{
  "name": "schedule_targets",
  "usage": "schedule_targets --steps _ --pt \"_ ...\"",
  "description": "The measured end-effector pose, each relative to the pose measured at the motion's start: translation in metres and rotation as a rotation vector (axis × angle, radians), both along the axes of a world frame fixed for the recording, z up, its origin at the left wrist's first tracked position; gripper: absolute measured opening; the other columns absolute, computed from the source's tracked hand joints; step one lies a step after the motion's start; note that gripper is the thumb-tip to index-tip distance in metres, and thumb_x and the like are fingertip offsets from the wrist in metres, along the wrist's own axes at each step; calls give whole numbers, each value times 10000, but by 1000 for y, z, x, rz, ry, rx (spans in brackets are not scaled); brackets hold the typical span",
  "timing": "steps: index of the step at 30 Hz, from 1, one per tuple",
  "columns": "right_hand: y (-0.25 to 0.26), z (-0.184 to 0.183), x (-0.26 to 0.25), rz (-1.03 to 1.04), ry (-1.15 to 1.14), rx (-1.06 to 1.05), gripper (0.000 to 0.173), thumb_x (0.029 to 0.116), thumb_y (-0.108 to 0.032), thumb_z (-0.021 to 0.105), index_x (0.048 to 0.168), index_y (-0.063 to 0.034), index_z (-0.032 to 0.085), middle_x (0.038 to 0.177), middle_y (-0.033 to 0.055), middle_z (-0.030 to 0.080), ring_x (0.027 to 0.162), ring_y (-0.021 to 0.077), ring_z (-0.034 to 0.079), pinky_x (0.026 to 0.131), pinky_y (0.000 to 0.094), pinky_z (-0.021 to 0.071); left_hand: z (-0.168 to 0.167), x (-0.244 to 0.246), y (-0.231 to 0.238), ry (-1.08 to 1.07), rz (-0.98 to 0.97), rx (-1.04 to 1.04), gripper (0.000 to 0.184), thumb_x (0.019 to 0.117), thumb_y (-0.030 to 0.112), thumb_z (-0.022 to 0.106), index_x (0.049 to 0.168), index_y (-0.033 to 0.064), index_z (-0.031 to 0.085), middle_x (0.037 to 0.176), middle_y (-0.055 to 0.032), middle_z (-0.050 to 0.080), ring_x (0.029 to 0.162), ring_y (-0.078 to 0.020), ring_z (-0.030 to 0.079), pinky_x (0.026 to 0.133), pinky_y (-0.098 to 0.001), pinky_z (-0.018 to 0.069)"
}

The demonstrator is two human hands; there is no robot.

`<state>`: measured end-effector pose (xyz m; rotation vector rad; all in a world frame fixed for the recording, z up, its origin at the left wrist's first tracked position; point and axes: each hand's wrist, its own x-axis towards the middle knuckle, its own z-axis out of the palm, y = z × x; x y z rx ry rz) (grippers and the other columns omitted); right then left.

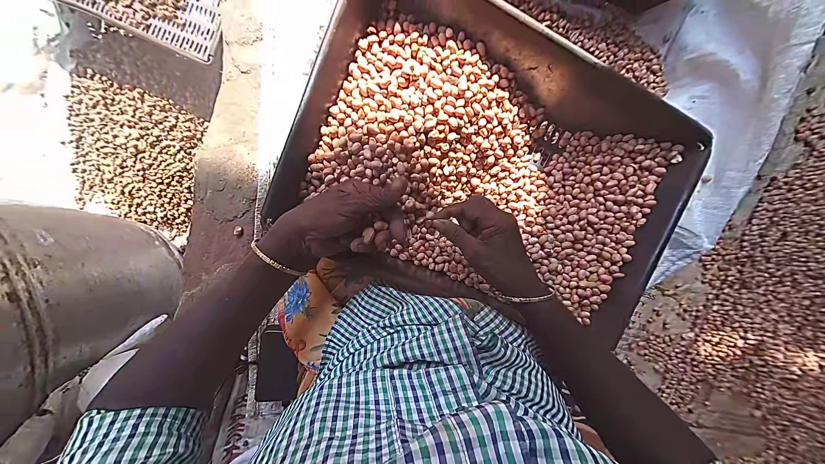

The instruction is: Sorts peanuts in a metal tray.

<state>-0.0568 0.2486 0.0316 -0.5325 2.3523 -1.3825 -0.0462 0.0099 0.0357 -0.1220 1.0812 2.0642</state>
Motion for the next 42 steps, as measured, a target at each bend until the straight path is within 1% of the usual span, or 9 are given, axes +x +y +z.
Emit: schedule_targets --steps 4,9,13,17,21,25,28,36,42 --pt "0 -28 9 102 242 168 135 886 -41 711 987 31 764 781 154 604 642 196 538 600 293 465 -2 2 0 68 155 69 610 1126 291 232 701 123 637 555 72 590 445 44 525 432 -97 444" --pt "-9 9 3 -175 -308 -393 127 943 -14 667 972 -129 714 635 -132 567 477 -78 440 446 81 394 -3 2 -4 37 118 129 640 1124 374 211 811 71 680 607 27 638 474 18 576 451 -115 492" --pt "-7 13 -5 -133 -585 -799 259 1025 -130 410 910 -225 622 852 -83 618 784 15 604 708 165 512 -4 -2 0 -45 -34 121 632 1129 318 225 757 77 675 584 38 627 437 41 530 415 -96 442" --pt "12 -3 -1 -143 -274 -57 109 989 -33 554 1038 -97 626 784 -59 539 621 -27 486 568 115 411 -4 1 -4 31 154 136 586 1129 267 252 699 115 620 571 55 589 439 40 514 415 -93 430" --pt "-2 -15 11 2 138 376 184 935 -102 708 1041 46 731 808 145 577 646 189 497 612 320 440 -6 2 -3 89 230 157 583 1128 268 257 707 123 633 592 53 614 453 45 522 423 -86 417" --pt "10 -14 4 -173 -202 -37 76 934 -9 664 909 -63 710 598 -65 457 471 -26 368 451 109 319 -6 2 -5 105 237 162 571 1129 273 274 716 114 635 591 47 608 459 37 533 424 -91 431" --pt "26 -19 -7 -295 -587 -609 273 955 -87 437 871 -232 653 775 -126 639 701 -13 600 670 171 513 -8 3 -7 133 242 156 574 1127 276 265 715 127 635 591 55 613 466 40 536 428 -91 429" --pt "-2 -22 -1 21 198 282 137 941 -44 675 1048 16 735 790 121 557 636 158 478 594 270 409 -8 2 -7 167 255 175 585 1129 280 254 712 128 634 591 59 612 460 41 529 419 -92 419" --pt "-3 13 -3 -148 -284 -367 126 975 -30 624 1043 -105 700 627 -120 505 474 -56 394 439 91 350 -2 2 -2 46 165 76 605 1129 335 233 823 64 678 602 22 632 454 15 556 424 -117 472"
